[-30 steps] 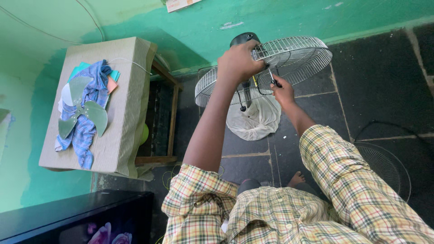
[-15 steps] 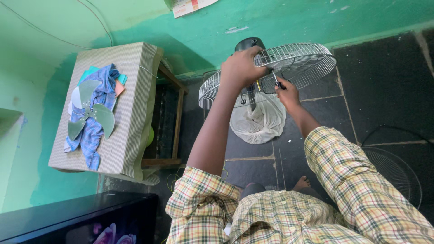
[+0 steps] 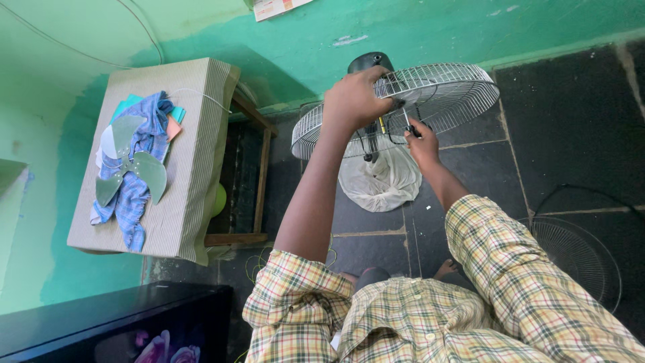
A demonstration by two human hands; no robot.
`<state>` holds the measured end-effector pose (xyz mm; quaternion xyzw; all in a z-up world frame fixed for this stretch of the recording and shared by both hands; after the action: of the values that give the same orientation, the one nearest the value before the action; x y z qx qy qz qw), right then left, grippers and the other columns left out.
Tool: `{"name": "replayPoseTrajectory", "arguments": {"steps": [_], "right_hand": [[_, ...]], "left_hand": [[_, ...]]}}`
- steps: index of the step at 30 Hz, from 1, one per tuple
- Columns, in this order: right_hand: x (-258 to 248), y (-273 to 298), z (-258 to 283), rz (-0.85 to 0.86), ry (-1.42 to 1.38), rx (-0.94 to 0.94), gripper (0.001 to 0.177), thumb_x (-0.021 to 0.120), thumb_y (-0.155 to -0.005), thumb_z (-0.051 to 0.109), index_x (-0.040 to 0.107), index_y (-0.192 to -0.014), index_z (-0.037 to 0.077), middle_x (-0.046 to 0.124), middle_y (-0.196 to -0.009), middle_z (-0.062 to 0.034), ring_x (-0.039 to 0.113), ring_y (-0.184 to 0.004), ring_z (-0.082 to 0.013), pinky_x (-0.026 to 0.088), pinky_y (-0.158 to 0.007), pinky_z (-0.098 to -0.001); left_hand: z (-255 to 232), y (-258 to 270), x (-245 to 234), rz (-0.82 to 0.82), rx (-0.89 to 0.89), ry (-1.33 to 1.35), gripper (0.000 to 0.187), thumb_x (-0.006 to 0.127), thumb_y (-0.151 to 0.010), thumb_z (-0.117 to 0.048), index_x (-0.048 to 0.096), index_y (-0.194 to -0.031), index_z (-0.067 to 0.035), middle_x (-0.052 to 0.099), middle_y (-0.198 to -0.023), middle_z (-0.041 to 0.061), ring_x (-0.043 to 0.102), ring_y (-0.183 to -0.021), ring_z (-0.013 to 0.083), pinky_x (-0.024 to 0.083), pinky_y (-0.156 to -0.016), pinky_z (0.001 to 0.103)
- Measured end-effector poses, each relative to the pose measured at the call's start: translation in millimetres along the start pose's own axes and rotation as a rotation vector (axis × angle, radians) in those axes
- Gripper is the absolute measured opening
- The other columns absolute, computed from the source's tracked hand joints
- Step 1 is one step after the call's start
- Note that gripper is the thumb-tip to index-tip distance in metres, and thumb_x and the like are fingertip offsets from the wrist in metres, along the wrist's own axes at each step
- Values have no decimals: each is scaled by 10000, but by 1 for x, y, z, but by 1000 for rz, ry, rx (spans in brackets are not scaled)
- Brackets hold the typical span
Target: The person uses a screwdriver to remove the front grill of a standing fan, detaches the fan blades, and places them on a nearby table. They then reattach the front grill to the fan.
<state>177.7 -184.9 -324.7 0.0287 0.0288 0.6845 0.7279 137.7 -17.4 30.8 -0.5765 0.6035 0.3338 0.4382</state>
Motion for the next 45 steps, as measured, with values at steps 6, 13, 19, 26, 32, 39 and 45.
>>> {"name": "replayPoseTrajectory", "arguments": {"steps": [6,13,19,26,32,39,45], "right_hand": [[-1,-1,10,6,3,2,440,695,-937,26,683,-1365,128,640,-928,7,558,-686,-70,493,-622,-254],[16,-7,-30,182,-347,494,355,529,-1038,405,645,-1057,70,620,-794,-40,519,-613,-107,407,-516,-270],[24,-18,-59,396,-545,646,462,552,-1038,541,627,-969,90,570,-727,18,508,-621,-105,440,-552,-279],[6,-28,-35,-18,312,-14,377,693,-1013,384,639,-859,43,595,-679,-27,568,-624,-188,457,-606,-390],[12,-4,6,-300,582,-323,408,828,-930,367,619,-871,22,605,-731,-70,579,-659,-248,479,-622,-450],[32,-6,-65,170,-355,590,544,491,-1032,639,572,-1005,102,531,-656,-9,444,-531,-153,337,-455,-335],[25,8,-33,368,-606,576,346,602,-1006,446,606,-1020,100,610,-834,-24,592,-682,-134,515,-585,-356]], "left_hand": [[-2,0,-4,-42,0,-20,601,750,-694,-520,695,-1239,-272,750,-1111,106,689,-1080,330,552,-889,474],[-1,5,-4,-30,31,14,589,744,-692,-469,694,-1238,-255,754,-1113,94,696,-1069,325,549,-883,474],[0,8,-6,-63,98,63,588,727,-672,-392,696,-1239,-241,757,-1117,91,707,-1040,324,560,-891,462],[2,11,-4,-95,143,67,594,711,-673,-370,691,-1250,-232,765,-1100,83,714,-1022,335,560,-876,481],[3,10,2,-51,93,70,591,708,-673,-380,692,-1249,-245,754,-1161,78,709,-1061,326,559,-908,468],[3,8,-5,-65,115,100,597,679,-652,-357,693,-1238,-250,759,-1193,57,716,-1083,293,563,-918,439],[3,10,-3,-7,49,74,566,693,-696,-375,693,-1250,-263,768,-1128,80,711,-1069,313,559,-917,456]]}}
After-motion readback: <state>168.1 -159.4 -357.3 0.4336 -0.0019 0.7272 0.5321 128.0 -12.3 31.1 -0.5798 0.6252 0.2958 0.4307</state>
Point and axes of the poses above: each hand's wrist, its own y-axis away from the middle knuckle, its own x-axis out of the palm, z = x × y, the point moved 8 cm from there along -y, towards the middle knuckle
